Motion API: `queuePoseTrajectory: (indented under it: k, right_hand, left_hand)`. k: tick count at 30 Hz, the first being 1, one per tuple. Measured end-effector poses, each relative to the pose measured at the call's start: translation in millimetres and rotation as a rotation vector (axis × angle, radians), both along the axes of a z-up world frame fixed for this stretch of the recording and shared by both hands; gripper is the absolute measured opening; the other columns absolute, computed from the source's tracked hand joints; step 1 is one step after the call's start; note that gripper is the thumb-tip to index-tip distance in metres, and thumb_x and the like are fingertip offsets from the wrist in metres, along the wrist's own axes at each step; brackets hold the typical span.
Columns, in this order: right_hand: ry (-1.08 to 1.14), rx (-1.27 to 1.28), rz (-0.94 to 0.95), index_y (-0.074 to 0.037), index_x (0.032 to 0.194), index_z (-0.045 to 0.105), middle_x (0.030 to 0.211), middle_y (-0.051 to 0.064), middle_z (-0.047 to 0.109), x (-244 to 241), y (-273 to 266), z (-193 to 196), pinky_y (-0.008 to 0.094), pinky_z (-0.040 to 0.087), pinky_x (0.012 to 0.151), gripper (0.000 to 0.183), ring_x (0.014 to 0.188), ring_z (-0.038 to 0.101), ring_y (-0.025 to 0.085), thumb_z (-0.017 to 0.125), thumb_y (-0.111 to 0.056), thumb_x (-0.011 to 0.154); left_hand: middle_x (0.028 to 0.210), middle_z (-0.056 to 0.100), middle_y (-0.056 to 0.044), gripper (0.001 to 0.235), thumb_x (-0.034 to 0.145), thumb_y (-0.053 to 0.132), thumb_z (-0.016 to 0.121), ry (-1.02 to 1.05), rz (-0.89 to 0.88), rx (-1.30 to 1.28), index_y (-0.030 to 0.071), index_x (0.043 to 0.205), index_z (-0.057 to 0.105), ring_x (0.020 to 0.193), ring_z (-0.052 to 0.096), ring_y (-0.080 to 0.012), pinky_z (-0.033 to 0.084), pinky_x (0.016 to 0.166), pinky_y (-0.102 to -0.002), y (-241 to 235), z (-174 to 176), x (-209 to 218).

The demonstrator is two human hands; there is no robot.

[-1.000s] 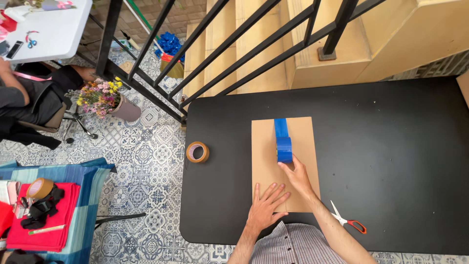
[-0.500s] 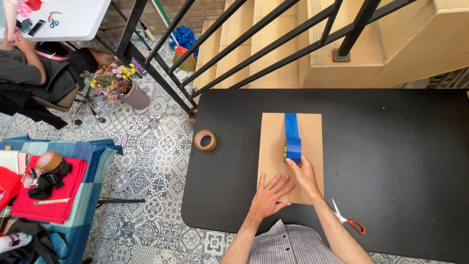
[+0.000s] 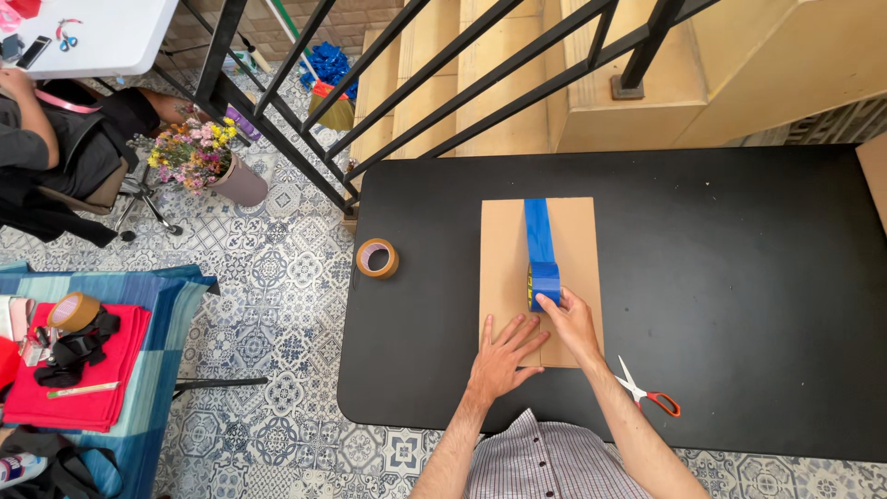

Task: The person assembles a flat cardboard box, closes the flaps, and secures the seam with blue tape. They repeat the process on a second box, applying tape along the center seam and trimming the excess with scissors.

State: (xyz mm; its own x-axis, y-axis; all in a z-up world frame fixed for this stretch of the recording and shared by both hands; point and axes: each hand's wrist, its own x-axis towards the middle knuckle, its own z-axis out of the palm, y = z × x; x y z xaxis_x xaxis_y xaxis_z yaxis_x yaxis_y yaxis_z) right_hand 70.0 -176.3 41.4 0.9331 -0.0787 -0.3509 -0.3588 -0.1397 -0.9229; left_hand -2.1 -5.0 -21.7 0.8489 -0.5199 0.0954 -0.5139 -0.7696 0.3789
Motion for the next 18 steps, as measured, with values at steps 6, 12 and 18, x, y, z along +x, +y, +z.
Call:
queuePoseTrajectory:
  k: [6,12,18]
  right_hand:
    - [-0.014,-0.023,0.060,-0.011,0.118,0.075,0.115,0.012,0.078,2,-7,-4,0.043,0.051,0.105,0.031,0.120,0.067,0.023,0.073,-0.034,0.098]
    - [-0.068,-0.052,0.132,-0.004,0.121,0.068,0.121,0.021,0.074,-6,-7,-3,0.052,0.044,0.112,0.042,0.130,0.061,0.035,0.083,-0.022,0.086]
    - [-0.015,0.034,0.130,-0.003,0.111,0.070,0.109,0.018,0.077,-8,-3,15,0.044,0.054,0.099,0.031,0.109,0.070,0.024,0.081,-0.019,0.087]
  left_hand:
    - [0.171,0.025,0.010,0.069,0.096,0.070,0.039,0.031,0.007,0.024,0.044,0.160,0.029,0.159,0.016,-0.0164,0.001,0.125,-0.067,0,3,6]
    - [0.172,0.023,0.011,0.068,0.096,0.069,0.041,0.045,0.007,0.028,0.044,0.159,0.031,0.160,0.016,-0.0160,0.000,0.125,-0.067,-1,4,7]
    - [0.167,0.032,0.009,0.068,0.095,0.070,0.041,0.024,0.015,0.035,0.044,0.158,0.033,0.159,0.019,-0.0174,0.002,0.125,-0.068,-2,3,8]
